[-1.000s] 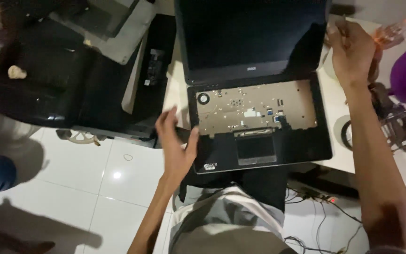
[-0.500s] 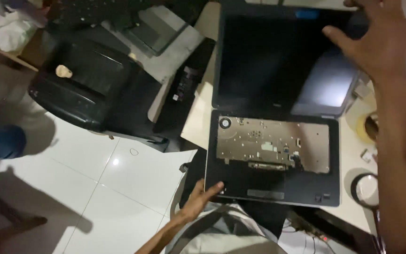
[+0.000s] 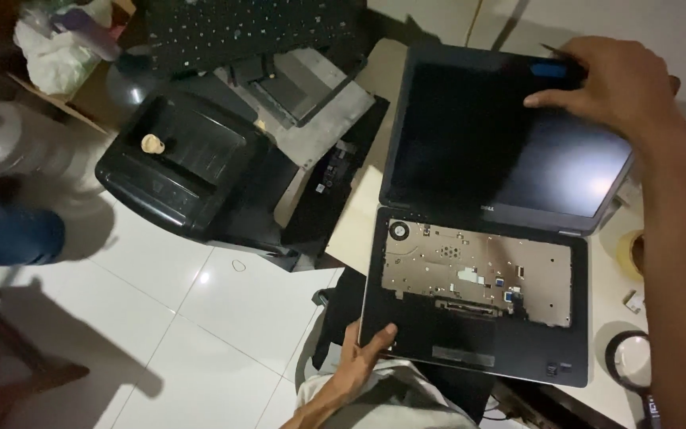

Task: Securing and removing screws from a laptop motherboard and chassis during a repair process.

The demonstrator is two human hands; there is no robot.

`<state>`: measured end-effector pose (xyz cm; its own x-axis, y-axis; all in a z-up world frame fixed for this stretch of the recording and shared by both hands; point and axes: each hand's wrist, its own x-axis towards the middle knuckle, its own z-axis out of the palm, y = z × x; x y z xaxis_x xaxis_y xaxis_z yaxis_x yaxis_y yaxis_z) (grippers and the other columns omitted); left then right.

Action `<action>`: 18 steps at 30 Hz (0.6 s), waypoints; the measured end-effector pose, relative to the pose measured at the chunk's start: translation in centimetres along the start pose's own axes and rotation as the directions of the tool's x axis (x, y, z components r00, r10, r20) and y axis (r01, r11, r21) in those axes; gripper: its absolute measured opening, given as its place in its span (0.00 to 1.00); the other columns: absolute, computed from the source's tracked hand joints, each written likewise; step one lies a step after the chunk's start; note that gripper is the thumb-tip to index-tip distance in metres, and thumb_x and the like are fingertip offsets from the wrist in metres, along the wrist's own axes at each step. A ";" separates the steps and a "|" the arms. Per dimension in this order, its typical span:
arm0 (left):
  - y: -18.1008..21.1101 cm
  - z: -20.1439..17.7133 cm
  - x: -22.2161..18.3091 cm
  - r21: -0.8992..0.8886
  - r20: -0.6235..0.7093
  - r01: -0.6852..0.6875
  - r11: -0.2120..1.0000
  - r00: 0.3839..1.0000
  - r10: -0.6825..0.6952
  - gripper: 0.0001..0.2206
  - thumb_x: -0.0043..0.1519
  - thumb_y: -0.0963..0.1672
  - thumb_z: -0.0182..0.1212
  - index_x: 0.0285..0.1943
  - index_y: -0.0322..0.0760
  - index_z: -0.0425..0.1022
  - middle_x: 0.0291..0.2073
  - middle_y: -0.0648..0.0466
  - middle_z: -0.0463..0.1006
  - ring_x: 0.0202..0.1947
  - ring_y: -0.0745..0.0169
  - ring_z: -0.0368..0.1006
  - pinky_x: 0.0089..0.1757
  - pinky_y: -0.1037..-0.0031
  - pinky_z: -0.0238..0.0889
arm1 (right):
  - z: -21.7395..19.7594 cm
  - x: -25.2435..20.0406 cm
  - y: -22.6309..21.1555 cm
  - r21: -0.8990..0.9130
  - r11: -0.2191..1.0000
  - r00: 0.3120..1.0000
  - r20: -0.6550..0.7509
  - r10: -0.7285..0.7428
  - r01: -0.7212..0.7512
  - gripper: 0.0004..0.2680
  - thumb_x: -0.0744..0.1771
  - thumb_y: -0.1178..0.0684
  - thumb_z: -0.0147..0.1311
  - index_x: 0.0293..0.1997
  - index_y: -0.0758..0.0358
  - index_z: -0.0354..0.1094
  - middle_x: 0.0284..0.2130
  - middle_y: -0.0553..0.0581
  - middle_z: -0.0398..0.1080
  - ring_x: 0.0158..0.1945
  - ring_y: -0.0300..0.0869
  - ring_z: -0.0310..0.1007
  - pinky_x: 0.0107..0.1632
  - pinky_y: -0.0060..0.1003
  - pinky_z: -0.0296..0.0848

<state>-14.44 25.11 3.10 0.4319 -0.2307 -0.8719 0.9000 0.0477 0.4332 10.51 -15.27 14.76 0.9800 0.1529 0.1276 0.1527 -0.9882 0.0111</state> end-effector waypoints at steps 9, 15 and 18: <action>5.1 0.6 -6.1 0.096 -0.204 -0.149 0.984 0.965 0.166 0.34 0.52 0.48 0.70 0.67 0.35 0.63 0.54 0.46 0.80 0.50 0.54 0.80 0.53 0.67 0.78 | -2.3 -4.7 4.9 0.455 0.888 0.951 -0.301 0.078 0.071 0.21 0.71 0.64 0.73 0.69 0.79 0.65 0.60 0.75 0.68 0.62 0.65 0.66 0.58 0.54 0.66; 9.8 -2.9 -12.1 0.420 -0.049 -0.623 0.660 0.711 0.702 0.15 0.54 0.45 0.71 0.45 0.30 0.81 0.26 0.49 0.84 0.25 0.59 0.81 0.27 0.75 0.78 | -1.2 -10.6 7.0 0.560 0.814 0.886 -0.288 0.364 -0.153 0.19 0.79 0.55 0.74 0.65 0.70 0.58 0.48 0.63 0.56 0.51 0.50 0.58 0.49 0.46 0.59; 14.5 -1.1 -16.2 0.588 0.137 -0.743 0.320 0.481 0.866 0.13 0.58 0.44 0.66 0.20 0.36 0.75 0.10 0.61 0.70 0.10 0.74 0.64 0.15 0.78 0.53 | -0.3 -12.8 5.2 0.621 0.735 0.807 -0.267 0.527 -0.274 0.17 0.77 0.57 0.78 0.57 0.64 0.62 0.42 0.56 0.57 0.37 0.39 0.48 0.34 0.36 0.50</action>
<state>-8.32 30.66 23.28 0.9792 -0.2024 -0.0135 -0.0668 -0.3845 0.9207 -1.26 -22.38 13.48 0.8370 -0.3994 0.3739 -0.0768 -0.7624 -0.6426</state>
